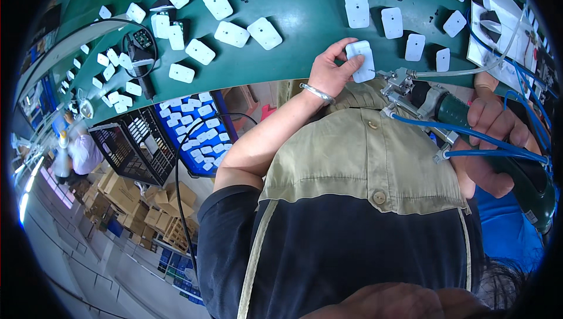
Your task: Assembling small electronic components into plastic housings using a pneumatic screwdriver.
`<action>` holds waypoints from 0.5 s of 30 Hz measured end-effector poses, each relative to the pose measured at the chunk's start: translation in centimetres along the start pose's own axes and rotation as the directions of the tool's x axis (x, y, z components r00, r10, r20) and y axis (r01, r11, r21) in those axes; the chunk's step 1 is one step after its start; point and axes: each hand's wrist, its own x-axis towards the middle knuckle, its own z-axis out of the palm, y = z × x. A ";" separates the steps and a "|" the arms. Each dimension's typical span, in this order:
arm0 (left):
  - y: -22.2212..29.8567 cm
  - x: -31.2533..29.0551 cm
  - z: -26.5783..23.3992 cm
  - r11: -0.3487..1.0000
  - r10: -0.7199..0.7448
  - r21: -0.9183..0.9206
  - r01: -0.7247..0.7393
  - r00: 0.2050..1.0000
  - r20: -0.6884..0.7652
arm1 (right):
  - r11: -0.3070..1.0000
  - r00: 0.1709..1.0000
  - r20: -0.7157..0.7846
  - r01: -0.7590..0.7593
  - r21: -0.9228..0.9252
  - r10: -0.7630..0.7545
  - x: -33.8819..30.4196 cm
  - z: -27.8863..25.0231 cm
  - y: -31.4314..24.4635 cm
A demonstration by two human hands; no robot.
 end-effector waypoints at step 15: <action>0.5 -0.7 -0.3 1.000 -0.016 0.005 0.016 0.998 -0.055 | 0.996 1.000 -0.001 -0.010 0.090 0.010 0.2 0.6 1.2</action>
